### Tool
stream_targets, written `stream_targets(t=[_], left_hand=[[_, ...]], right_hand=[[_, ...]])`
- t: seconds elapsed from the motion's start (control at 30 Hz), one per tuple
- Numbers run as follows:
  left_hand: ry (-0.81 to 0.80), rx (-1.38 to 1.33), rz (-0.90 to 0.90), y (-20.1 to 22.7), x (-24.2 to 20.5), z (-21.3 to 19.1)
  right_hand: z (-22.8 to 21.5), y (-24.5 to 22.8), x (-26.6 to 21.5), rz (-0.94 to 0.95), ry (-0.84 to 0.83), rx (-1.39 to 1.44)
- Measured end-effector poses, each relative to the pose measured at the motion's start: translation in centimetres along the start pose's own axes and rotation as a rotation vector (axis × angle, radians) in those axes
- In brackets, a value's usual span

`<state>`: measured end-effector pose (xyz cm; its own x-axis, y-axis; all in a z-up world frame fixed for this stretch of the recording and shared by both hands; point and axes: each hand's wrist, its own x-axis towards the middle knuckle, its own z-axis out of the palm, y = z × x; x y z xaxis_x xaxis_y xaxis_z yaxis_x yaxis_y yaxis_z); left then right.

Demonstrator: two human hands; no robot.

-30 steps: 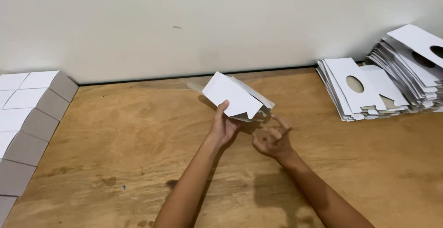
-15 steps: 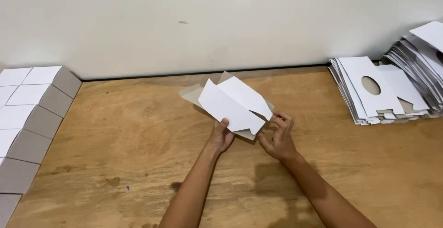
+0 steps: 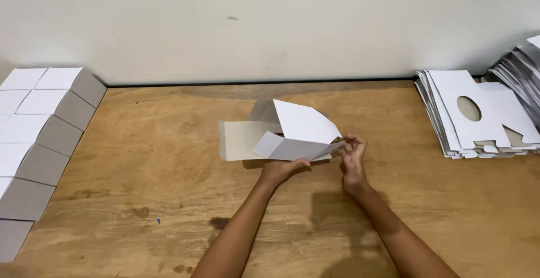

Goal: The person assembles a white cardboard box by folding and tucking the flaps of a flat sheet. They then place the completed box onto a stack of similar boxes on the table. The process is repeated with a second box.

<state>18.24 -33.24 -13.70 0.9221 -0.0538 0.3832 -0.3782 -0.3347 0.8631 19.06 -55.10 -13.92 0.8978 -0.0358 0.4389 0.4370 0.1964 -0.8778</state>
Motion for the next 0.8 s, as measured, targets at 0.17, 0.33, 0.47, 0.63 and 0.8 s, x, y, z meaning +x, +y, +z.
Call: stream_targets(t=[0.17, 0.33, 0.47, 0.63, 0.8], left_hand=[[0.067, -0.231, 0.049, -1.2, 0.5, -0.1], [0.092, -0.638, -0.033, -0.3, 0.9, 0.6], [0.089, -0.624, -0.098, -1.1, 1.4, 0.3], [0.162, -0.644, -0.254, 5.3, 1.9, -1.6], [-0.014, -0.545, -0.143, 8.4, 1.7, -2.5]], right_hand=[[-0.2, 1.0, 0.0, 0.071, 0.042, 0.076], [0.9, -1.6, 0.3, 0.125, -0.048, 0.092], [1.8, -3.7, 0.6, 0.213, -0.060, 0.249], [0.9, -3.3, 0.9, 0.204, 0.040, 0.153], [0.7, -2.2, 1.0, 0.079, 0.053, 0.014]])
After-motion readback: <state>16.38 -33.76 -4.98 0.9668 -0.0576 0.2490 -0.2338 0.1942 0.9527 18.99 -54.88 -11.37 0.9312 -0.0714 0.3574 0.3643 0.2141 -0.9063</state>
